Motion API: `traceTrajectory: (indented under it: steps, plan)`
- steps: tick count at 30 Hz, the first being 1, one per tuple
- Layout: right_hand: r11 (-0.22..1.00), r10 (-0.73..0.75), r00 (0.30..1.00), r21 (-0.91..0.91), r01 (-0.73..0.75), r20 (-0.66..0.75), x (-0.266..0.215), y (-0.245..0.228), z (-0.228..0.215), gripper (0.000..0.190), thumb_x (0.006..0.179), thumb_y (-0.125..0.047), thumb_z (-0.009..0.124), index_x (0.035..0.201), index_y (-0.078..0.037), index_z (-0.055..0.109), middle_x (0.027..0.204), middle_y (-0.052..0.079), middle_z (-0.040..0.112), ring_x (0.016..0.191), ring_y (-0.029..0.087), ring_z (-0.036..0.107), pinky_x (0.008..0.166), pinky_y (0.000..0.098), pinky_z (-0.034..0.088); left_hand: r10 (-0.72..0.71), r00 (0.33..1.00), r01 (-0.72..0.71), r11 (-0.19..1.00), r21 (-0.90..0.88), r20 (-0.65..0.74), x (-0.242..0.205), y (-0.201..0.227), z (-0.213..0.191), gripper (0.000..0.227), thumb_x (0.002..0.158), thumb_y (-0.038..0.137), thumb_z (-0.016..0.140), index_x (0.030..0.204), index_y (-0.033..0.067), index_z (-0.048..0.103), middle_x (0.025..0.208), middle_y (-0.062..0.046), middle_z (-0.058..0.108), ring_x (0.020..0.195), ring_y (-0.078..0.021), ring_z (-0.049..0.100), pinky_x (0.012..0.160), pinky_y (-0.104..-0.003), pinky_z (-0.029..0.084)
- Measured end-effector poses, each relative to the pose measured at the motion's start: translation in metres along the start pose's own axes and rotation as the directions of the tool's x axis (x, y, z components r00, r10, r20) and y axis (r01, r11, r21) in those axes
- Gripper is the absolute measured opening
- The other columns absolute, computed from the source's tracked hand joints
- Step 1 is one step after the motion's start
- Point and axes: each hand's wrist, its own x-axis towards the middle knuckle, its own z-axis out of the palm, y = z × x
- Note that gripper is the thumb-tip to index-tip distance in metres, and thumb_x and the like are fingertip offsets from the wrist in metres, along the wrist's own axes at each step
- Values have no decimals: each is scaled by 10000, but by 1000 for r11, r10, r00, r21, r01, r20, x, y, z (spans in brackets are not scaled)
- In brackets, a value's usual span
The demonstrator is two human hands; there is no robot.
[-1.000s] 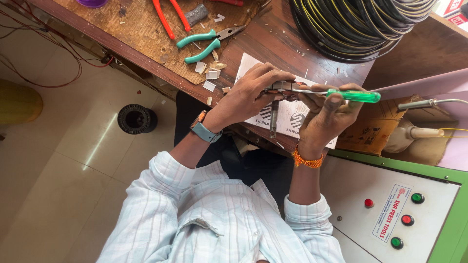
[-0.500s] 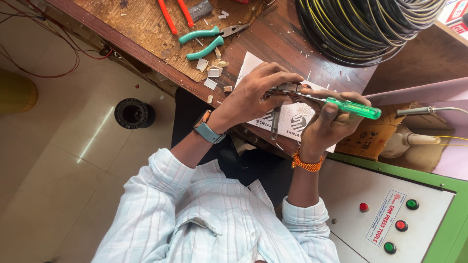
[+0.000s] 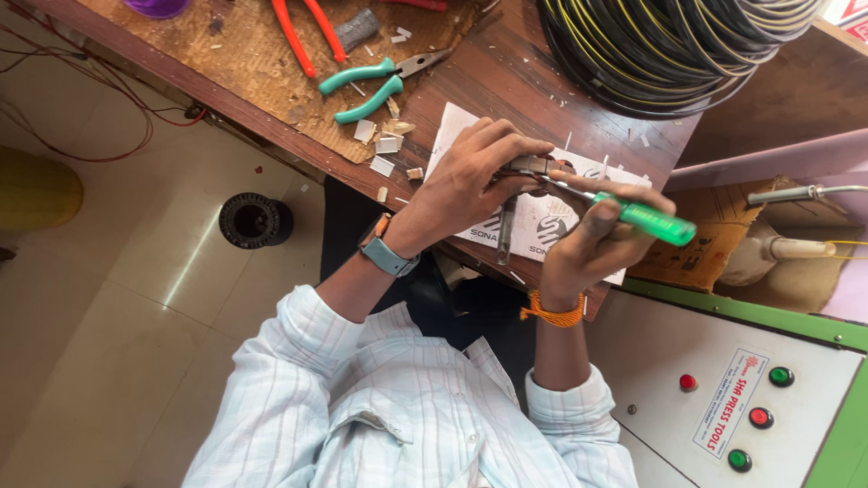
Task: The person assembles a small electrical component by inserting white insulating pieces into slots on a copper-wound rotor. They use scissors to trim the pieces and a screwdriver to press them into place, repeating the process for multiple slots.
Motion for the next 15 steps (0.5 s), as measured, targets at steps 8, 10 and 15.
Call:
traceTrajectory:
  steps: [8,10,15]
  plan:
    - [999,9,991,-46,-3,131,3,-21,-1,382,1151,-398,521,1190,-66,337,1066,183,626,977,268,782,750,337,650,33,997,-30,999,42,-67,-7,2,6,438,944,188,768,1351,140,615,1119,-50,632,1078,-263,598,1001,-416,493]
    - [999,-18,993,-48,24,120,-1,-20,3,367,1149,-403,505,1183,-80,335,1074,177,633,990,266,772,732,326,647,17,998,-14,999,42,-64,-8,1,6,443,937,191,771,1350,141,619,1100,-51,626,1068,-263,595,992,-415,493]
    - [999,44,976,6,-47,211,12,-18,-9,367,1195,-389,546,1203,-65,373,1004,193,661,960,300,774,851,397,682,0,999,1,999,39,-35,-7,-3,4,459,927,211,784,1349,134,623,1073,-61,617,1032,-261,593,959,-408,504]
